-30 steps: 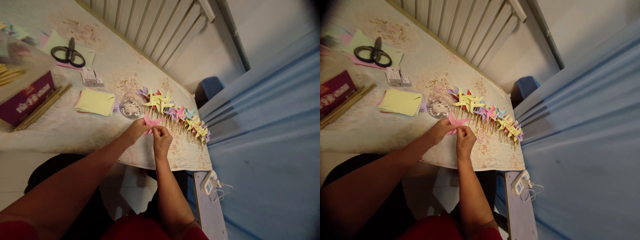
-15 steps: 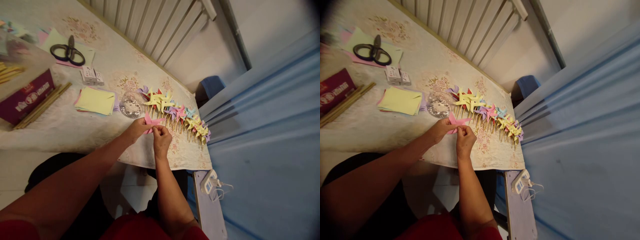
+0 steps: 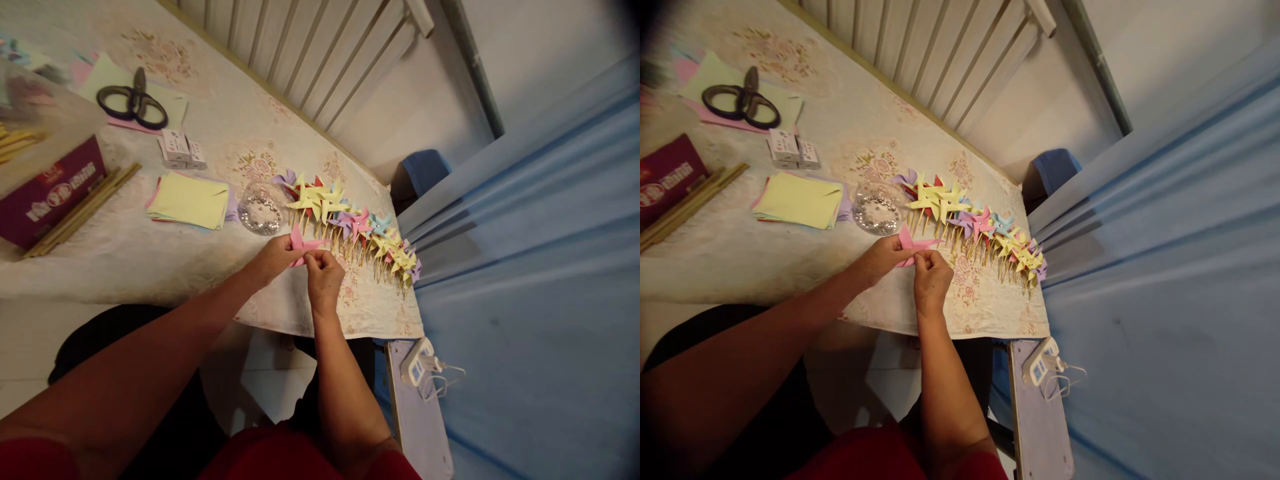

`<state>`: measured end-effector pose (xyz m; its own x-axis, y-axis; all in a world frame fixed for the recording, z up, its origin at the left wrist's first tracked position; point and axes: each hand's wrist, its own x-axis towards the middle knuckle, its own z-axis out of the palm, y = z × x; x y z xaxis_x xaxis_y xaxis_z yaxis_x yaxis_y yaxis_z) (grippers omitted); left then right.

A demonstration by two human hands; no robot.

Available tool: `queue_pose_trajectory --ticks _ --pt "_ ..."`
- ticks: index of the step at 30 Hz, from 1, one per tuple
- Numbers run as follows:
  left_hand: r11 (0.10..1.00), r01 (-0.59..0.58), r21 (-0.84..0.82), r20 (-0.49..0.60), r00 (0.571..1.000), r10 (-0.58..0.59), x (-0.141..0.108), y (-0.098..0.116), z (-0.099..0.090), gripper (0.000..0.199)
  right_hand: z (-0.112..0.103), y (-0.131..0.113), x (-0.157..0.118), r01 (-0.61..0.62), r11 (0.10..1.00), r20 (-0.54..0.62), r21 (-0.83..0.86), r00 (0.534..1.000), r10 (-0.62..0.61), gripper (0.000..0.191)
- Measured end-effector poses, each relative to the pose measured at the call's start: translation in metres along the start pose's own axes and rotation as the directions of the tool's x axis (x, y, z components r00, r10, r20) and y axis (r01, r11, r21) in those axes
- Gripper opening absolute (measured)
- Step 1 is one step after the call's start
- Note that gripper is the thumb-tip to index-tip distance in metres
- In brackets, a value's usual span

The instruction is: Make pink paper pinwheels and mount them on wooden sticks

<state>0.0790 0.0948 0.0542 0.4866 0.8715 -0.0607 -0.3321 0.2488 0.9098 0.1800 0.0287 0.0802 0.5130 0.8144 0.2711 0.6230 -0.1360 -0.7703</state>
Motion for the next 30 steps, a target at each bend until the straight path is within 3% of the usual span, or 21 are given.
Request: queue_pose_trajectory --ticks 8,11,17,19,26,30 --pt "0.998 -0.009 0.059 0.003 1.000 0.009 0.003 -0.007 -0.001 0.022 -0.010 0.004 0.008 0.198 0.944 0.129 -0.263 0.977 -0.169 0.015" --pt "0.993 -0.023 0.114 -0.012 1.000 0.025 0.003 -0.007 -0.002 0.020 -0.007 0.004 0.008 0.160 0.967 0.109 -0.197 0.984 -0.141 0.015" --pt "0.942 -0.032 0.335 -0.089 0.994 0.065 0.006 -0.008 -0.005 0.016 0.006 0.008 0.007 -0.093 0.993 0.059 0.069 0.994 0.089 0.017" --pt "0.935 -0.030 0.352 -0.092 0.994 0.067 0.006 -0.008 -0.005 0.015 0.007 0.011 0.008 -0.069 0.996 0.059 0.049 0.996 0.066 0.018" --pt "0.971 -0.031 0.235 -0.058 0.997 0.045 0.003 -0.005 -0.002 0.016 -0.004 0.018 0.013 0.230 0.946 0.139 -0.227 0.969 -0.202 0.018" --pt "0.949 -0.028 0.313 -0.103 0.993 0.063 0.003 -0.002 -0.002 0.014 0.002 0.019 0.013 0.107 0.990 0.103 -0.087 0.990 -0.098 0.022"
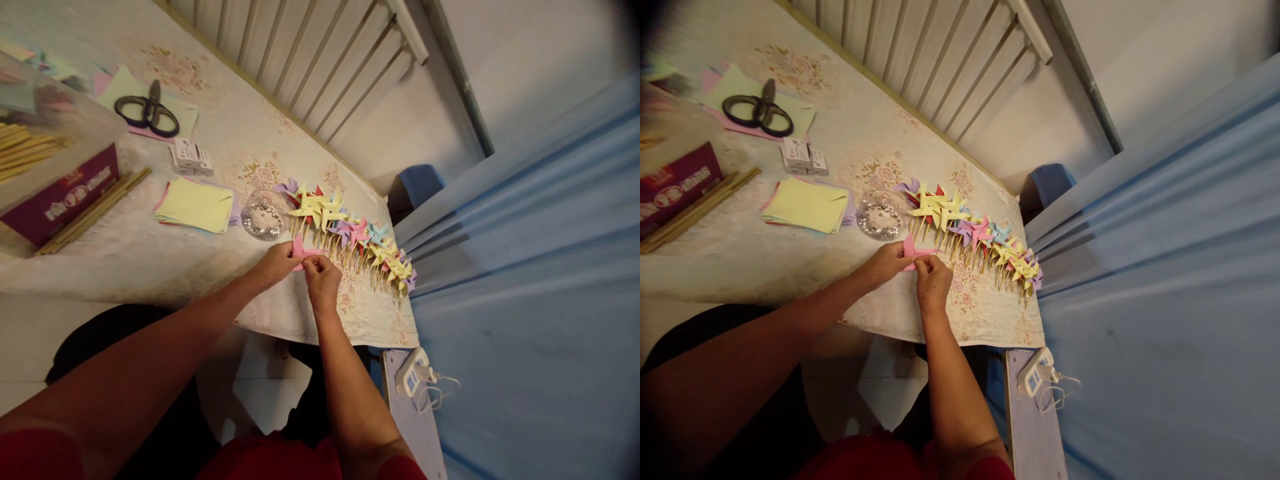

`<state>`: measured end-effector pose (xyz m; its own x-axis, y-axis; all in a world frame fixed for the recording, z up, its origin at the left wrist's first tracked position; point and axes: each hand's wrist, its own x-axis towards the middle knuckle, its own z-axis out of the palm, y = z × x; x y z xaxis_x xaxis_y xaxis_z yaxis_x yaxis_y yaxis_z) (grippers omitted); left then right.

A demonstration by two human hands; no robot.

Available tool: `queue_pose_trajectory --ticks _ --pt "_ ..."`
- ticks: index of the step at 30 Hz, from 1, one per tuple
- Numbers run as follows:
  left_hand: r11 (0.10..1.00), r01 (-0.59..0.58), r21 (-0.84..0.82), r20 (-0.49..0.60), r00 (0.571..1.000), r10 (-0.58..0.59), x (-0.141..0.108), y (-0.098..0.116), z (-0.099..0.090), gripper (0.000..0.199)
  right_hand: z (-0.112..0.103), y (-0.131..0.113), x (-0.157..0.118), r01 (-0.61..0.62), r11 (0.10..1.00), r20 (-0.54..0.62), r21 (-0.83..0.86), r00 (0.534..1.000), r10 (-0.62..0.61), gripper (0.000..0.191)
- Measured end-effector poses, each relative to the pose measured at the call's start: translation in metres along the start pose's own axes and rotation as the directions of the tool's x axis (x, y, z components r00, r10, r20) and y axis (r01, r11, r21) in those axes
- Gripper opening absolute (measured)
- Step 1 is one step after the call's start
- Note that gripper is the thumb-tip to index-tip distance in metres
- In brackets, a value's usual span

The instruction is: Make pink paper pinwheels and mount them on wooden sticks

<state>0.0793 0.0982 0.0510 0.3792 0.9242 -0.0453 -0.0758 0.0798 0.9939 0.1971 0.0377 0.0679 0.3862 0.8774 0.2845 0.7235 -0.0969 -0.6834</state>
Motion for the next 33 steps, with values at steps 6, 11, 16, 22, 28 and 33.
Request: queue_pose_trajectory --ticks 6,11,16,22,28,33 --pt "0.998 0.007 0.058 -0.010 1.000 -0.007 0.002 -0.001 -0.001 0.014 0.003 0.001 0.002 -0.096 0.993 0.022 0.074 0.995 0.095 0.023" --pt "1.000 0.014 0.004 0.004 1.000 -0.014 0.001 0.001 0.000 0.015 -0.008 0.000 0.004 0.130 0.978 0.094 -0.161 0.989 -0.115 0.020" --pt "0.994 -0.008 0.108 -0.026 1.000 0.011 0.002 0.001 -0.002 0.015 0.005 0.004 0.004 -0.067 0.995 0.021 0.073 0.998 0.066 0.025" --pt "0.998 -0.007 0.068 -0.024 1.000 0.008 0.005 -0.003 -0.002 0.012 0.004 0.006 0.006 -0.081 0.993 0.050 0.080 0.996 0.077 0.024" --pt "0.995 -0.001 0.095 -0.026 1.000 0.004 0.005 -0.001 -0.002 0.012 -0.003 0.001 0.005 0.097 0.993 0.061 -0.074 0.994 -0.093 0.020" --pt "0.991 -0.008 0.131 -0.019 1.000 0.011 0.004 0.000 -0.003 0.013 0.013 0.007 0.006 -0.206 0.957 0.029 0.206 0.978 0.204 0.026"
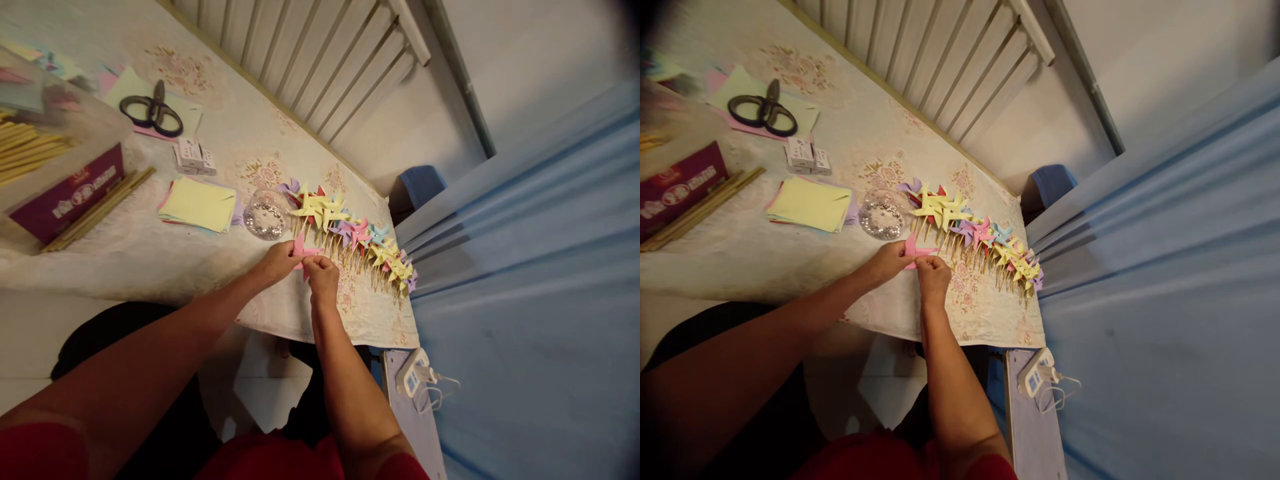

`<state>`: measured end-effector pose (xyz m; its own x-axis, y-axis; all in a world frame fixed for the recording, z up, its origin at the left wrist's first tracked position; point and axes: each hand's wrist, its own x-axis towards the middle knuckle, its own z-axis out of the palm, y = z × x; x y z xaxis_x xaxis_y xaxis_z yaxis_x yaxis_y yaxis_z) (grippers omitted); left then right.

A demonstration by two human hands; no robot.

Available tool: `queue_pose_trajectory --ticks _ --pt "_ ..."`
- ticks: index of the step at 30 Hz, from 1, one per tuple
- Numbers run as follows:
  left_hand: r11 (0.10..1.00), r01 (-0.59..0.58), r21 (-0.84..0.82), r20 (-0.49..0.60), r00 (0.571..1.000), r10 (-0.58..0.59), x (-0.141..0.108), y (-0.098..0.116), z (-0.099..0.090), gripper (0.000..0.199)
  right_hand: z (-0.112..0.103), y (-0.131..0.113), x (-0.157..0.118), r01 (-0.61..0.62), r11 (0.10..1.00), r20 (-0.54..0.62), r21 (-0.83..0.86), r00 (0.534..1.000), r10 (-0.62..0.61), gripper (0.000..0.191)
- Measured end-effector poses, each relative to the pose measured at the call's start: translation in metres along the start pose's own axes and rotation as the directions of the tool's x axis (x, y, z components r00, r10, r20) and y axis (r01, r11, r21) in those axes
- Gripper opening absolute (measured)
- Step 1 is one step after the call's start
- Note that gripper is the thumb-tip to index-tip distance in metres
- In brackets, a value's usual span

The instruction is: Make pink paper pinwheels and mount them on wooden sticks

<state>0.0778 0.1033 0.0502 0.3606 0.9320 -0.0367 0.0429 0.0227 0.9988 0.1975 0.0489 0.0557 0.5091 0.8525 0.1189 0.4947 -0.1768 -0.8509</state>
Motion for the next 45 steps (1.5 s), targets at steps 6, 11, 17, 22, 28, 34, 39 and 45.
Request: queue_pose_trajectory --ticks 6,11,17,22,28,34,39,45 --pt "0.997 0.010 -0.078 0.009 1.000 -0.009 0.000 0.000 0.002 0.013 -0.014 -0.010 0.001 0.237 0.943 0.090 -0.234 0.971 -0.221 0.019" --pt "0.999 0.024 -0.044 0.014 1.000 -0.023 0.002 -0.001 0.002 0.012 -0.007 -0.005 -0.001 0.129 0.983 0.036 -0.134 0.991 -0.125 0.019" --pt "0.999 -0.012 0.037 0.020 1.000 0.011 0.003 -0.005 0.001 0.012 -0.002 0.003 0.002 0.029 0.999 0.035 -0.040 0.999 -0.028 0.019" --pt "1.000 -0.012 0.002 0.039 0.999 0.012 0.001 -0.002 0.001 0.014 -0.020 -0.007 0.003 0.348 0.898 0.185 -0.269 0.934 -0.307 0.017" --pt "1.000 -0.016 -0.004 0.027 0.999 0.016 0.005 -0.011 0.002 0.012 -0.003 -0.001 0.001 -0.021 0.999 0.044 0.031 0.999 0.020 0.015" --pt "1.000 0.015 -0.011 0.030 0.999 -0.014 0.004 -0.007 0.004 0.010 -0.012 -0.005 0.004 0.124 0.987 0.104 -0.105 0.988 -0.114 0.015" --pt "0.999 0.034 -0.034 0.021 0.999 -0.033 0.002 0.000 0.003 0.013 -0.012 -0.006 0.003 0.187 0.972 0.090 -0.144 0.980 -0.175 0.014" --pt "0.998 0.025 0.055 0.031 0.999 -0.027 0.004 -0.008 0.002 0.012 0.006 0.003 -0.002 -0.213 0.966 0.040 0.149 0.977 0.210 0.014"
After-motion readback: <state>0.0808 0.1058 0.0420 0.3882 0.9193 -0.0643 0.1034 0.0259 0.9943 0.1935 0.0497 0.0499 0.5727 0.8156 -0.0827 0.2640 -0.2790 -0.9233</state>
